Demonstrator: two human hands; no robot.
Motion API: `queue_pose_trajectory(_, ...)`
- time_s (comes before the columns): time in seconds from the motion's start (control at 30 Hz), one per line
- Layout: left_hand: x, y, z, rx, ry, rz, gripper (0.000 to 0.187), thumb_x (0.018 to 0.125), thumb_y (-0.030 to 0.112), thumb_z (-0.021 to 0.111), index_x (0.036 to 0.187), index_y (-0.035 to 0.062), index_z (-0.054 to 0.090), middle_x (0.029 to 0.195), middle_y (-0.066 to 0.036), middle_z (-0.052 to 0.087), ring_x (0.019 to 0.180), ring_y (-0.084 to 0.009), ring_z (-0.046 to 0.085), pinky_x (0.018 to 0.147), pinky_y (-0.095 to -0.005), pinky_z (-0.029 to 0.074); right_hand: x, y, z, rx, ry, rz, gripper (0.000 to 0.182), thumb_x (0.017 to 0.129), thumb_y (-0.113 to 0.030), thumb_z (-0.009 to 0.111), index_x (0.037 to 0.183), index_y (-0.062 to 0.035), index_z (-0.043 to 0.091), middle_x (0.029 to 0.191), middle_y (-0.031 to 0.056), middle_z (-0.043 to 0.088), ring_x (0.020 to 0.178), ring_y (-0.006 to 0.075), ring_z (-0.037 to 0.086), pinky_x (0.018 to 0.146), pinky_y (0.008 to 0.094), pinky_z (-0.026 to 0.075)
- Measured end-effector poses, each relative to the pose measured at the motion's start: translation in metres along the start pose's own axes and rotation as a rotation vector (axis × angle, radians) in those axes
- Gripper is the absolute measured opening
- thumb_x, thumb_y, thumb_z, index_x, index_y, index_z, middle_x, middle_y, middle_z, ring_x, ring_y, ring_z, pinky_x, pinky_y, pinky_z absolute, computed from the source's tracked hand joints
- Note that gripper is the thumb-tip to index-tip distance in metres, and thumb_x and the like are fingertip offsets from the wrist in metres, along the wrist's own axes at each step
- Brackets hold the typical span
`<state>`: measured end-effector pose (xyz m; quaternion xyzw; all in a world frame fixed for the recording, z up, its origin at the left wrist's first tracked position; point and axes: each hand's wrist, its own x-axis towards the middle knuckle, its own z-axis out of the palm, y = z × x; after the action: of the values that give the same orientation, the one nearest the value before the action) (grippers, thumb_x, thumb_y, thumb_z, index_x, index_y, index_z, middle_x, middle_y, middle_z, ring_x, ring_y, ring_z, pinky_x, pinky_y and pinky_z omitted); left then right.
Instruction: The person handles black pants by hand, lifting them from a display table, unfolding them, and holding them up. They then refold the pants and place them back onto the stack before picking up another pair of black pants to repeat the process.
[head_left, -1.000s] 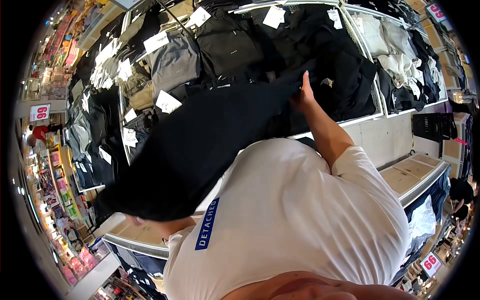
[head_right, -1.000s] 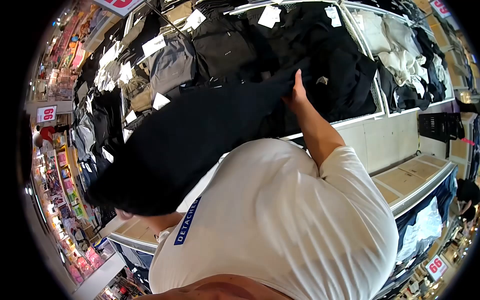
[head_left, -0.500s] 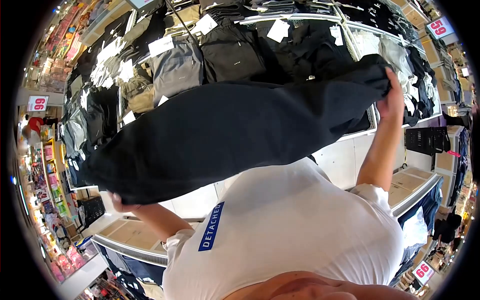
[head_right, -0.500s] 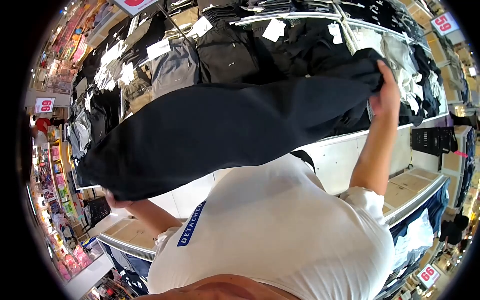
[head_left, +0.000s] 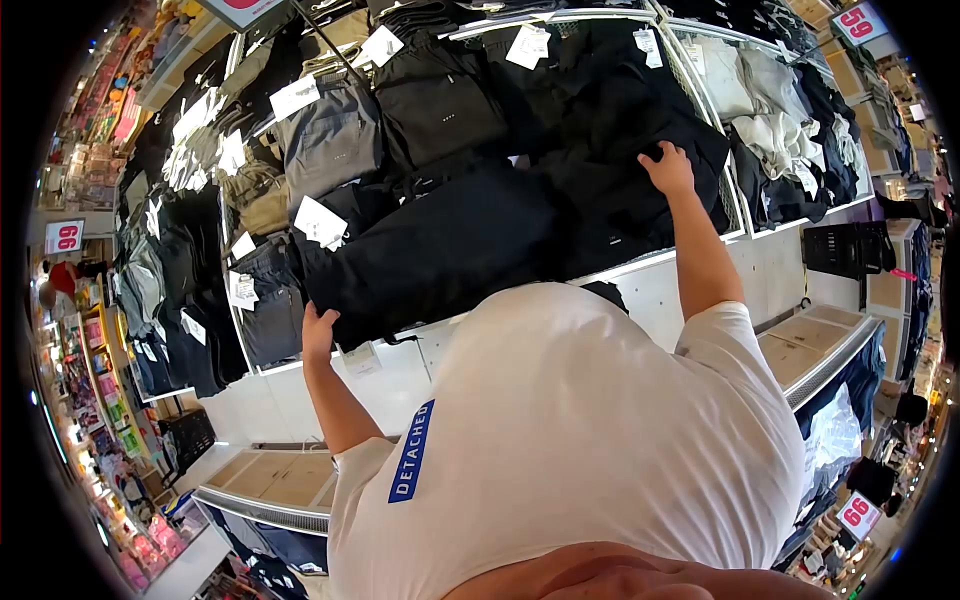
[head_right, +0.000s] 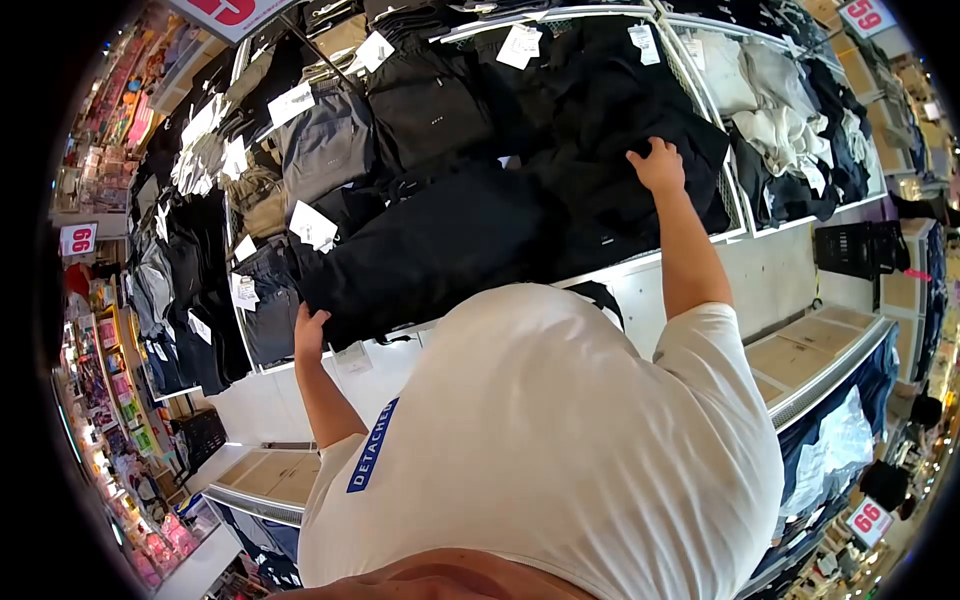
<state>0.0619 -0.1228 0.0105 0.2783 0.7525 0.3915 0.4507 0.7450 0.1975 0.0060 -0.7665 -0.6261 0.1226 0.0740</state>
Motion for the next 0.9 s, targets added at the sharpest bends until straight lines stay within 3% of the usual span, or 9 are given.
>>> queue_pose_trajectory(0.07,0.004,0.003,0.005,0.029,0.039,0.032,0.06,0.086,0.014,0.068,0.139,-0.0065,0.049,0.13,-0.015,0.062,0.117,-0.0239,0.06,0.104,-0.0313,0.042,-0.01,0.0,0.003,-0.066,0.181,0.066,0.083,0.081,-0.049,0.078,0.148,-0.0144,0.045,0.137,0.0215,0.056,0.126,0.0421,0.056,0.105,0.0478,0.046)
queue_pose_trajectory(0.13,0.002,0.028,0.023,0.082,0.291,0.031,0.054,0.089,0.02,0.071,0.135,-0.0042,0.055,0.123,-0.012,0.066,0.115,-0.0218,0.06,0.101,-0.0317,0.045,-0.009,0.005,0.003,0.011,0.161,0.113,0.086,0.079,-0.047,0.08,0.15,-0.0149,0.042,0.139,0.0229,0.056,0.126,0.0425,0.055,0.106,0.0479,0.045)
queue_pose_trajectory(0.27,0.013,0.034,0.03,0.146,0.271,-0.001,0.047,0.09,0.025,0.074,0.126,-0.0043,0.063,0.117,-0.01,0.069,0.103,-0.022,0.065,0.095,-0.0325,0.049,0.023,0.043,0.024,0.376,0.103,0.239,0.093,0.077,-0.044,0.082,0.154,-0.0174,0.036,0.145,0.0224,0.05,0.131,0.0448,0.05,0.106,0.051,0.045)
queue_pose_trajectory(0.37,0.002,0.046,0.028,-0.13,0.178,0.139,0.047,0.089,0.023,0.074,0.126,-0.0035,0.063,0.116,-0.009,0.069,0.103,-0.0207,0.064,0.094,-0.0321,0.049,0.018,0.034,0.002,0.138,0.119,0.26,0.095,0.077,-0.042,0.083,0.155,-0.0177,0.034,0.144,0.0223,0.052,0.13,0.0432,0.052,0.107,0.0483,0.044)
queue_pose_trajectory(0.5,-0.02,0.041,-0.032,-0.414,0.315,0.31,0.046,0.088,0.021,0.072,0.126,-0.0032,0.061,0.116,-0.012,0.068,0.103,-0.0208,0.065,0.093,-0.0329,0.051,0.023,0.052,0.006,0.019,0.307,0.194,0.087,0.078,-0.039,0.082,0.151,-0.0152,0.041,0.135,0.0229,0.061,0.125,0.0395,0.058,0.107,0.0446,0.045)
queue_pose_trajectory(0.57,-0.034,0.062,-0.052,-0.474,0.259,0.34,0.049,0.088,0.024,0.073,0.126,-0.0042,0.06,0.116,-0.013,0.068,0.102,-0.0215,0.065,0.093,-0.0339,0.051,0.034,0.071,0.007,0.242,0.03,0.066,0.071,0.08,-0.036,0.081,0.141,-0.0084,0.055,0.125,0.0229,0.067,0.118,0.0376,0.062,0.105,0.0424,0.046)
queue_pose_trajectory(0.6,-0.042,0.072,-0.059,-0.289,0.365,0.249,0.048,0.09,0.025,0.072,0.126,-0.0041,0.06,0.116,-0.013,0.068,0.103,-0.0223,0.065,0.093,-0.0329,0.05,0.034,0.069,0.005,0.153,0.054,-0.022,0.057,0.083,-0.032,0.078,0.129,-0.0016,0.063,0.123,0.0242,0.067,0.118,0.0382,0.062,0.103,0.0421,0.048)
queue_pose_trajectory(0.77,-0.017,0.028,-0.089,0.41,0.362,0.131,0.044,0.092,0.025,0.07,0.124,-0.0043,0.061,0.115,-0.016,0.069,0.107,-0.0271,0.065,0.095,-0.0359,0.047,0.028,0.047,-0.006,0.251,0.118,-0.052,0.052,0.088,-0.029,0.074,0.128,0.0007,0.063,0.124,0.0245,0.066,0.118,0.0403,0.062,0.1,0.0419,0.048)
queue_pose_trajectory(0.9,-0.005,0.0,-0.096,0.427,0.436,0.089,0.044,0.091,0.024,0.071,0.125,-0.0027,0.062,0.116,-0.017,0.069,0.108,-0.029,0.065,0.096,-0.0364,0.047,0.041,0.037,-0.022,0.353,0.219,-0.107,0.04,0.088,-0.02,0.073,0.123,-0.0025,0.064,0.116,0.0212,0.07,0.112,0.0372,0.065,0.096,0.0412,0.05)
